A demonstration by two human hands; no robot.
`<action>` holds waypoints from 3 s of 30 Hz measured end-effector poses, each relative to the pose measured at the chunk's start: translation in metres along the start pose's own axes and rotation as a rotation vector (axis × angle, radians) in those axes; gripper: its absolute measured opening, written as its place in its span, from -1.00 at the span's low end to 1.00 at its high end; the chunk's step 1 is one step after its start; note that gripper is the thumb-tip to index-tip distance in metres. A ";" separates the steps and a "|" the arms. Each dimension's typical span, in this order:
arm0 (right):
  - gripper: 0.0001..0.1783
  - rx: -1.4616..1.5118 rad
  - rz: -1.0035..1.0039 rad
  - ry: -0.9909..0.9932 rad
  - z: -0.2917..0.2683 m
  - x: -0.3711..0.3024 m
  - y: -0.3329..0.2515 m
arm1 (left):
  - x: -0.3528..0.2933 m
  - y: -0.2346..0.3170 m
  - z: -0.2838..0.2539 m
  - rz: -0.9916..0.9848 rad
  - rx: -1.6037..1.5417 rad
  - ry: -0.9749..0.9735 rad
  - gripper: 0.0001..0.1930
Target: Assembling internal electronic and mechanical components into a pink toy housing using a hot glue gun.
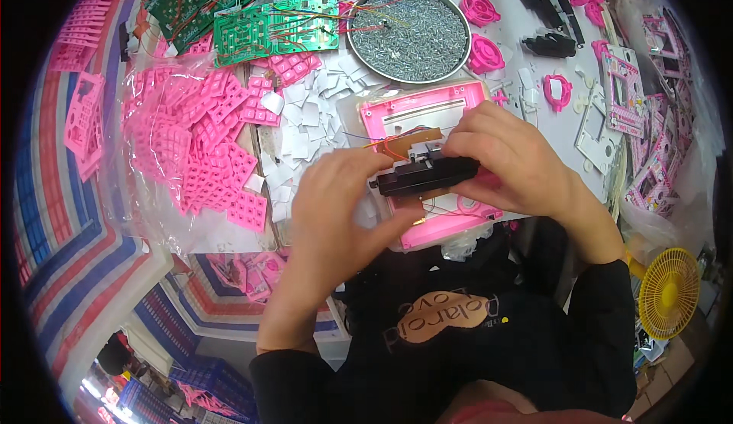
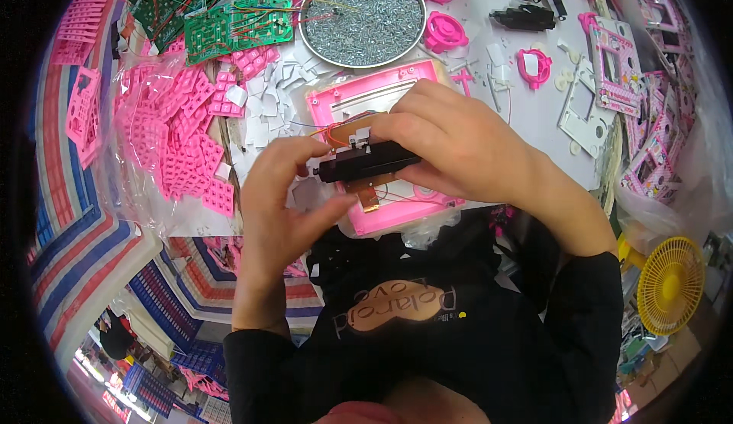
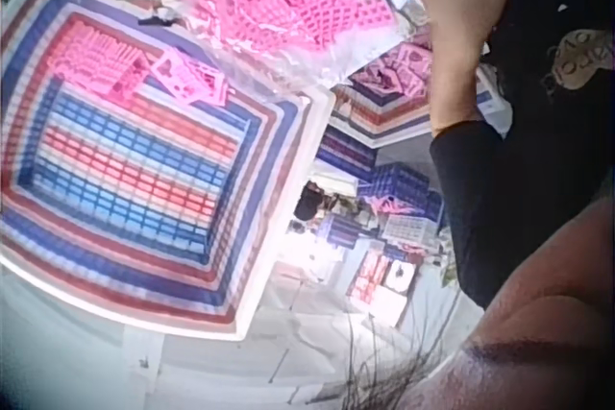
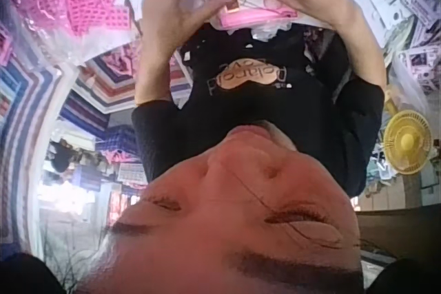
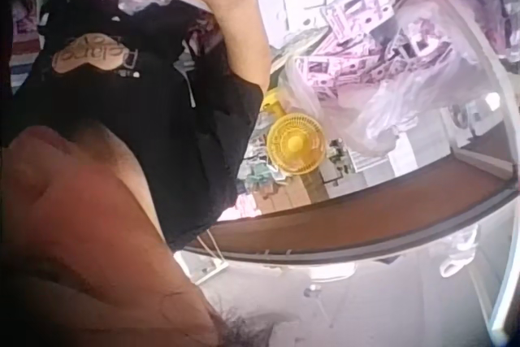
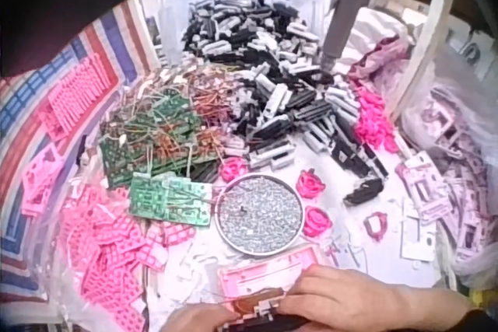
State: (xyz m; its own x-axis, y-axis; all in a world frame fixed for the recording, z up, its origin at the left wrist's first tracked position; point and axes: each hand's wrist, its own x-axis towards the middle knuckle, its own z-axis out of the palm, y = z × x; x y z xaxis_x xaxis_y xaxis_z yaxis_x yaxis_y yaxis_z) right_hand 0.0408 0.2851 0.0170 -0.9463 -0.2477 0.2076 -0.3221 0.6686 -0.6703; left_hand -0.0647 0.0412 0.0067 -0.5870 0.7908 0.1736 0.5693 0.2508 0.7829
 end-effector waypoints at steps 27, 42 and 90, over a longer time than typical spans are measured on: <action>-0.13 -0.408 -0.092 0.805 -0.044 0.103 -0.012 | 0.162 0.099 -0.021 0.378 -0.288 0.570 -0.35; -0.66 0.613 0.008 0.739 -0.055 0.068 -0.025 | 0.059 0.085 -0.041 0.556 -0.331 0.353 -0.47; -0.59 0.803 -0.179 0.415 0.007 0.042 -0.033 | -0.009 -0.011 0.041 0.177 0.280 0.148 -0.54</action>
State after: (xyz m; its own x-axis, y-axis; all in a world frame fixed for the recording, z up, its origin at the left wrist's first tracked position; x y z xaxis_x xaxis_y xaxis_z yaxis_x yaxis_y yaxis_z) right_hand 0.0123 0.2480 0.0430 -0.8679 0.0750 0.4910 -0.4961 -0.0817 -0.8644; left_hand -0.0424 0.0542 -0.0281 -0.5305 0.7515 0.3922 0.7932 0.2768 0.5424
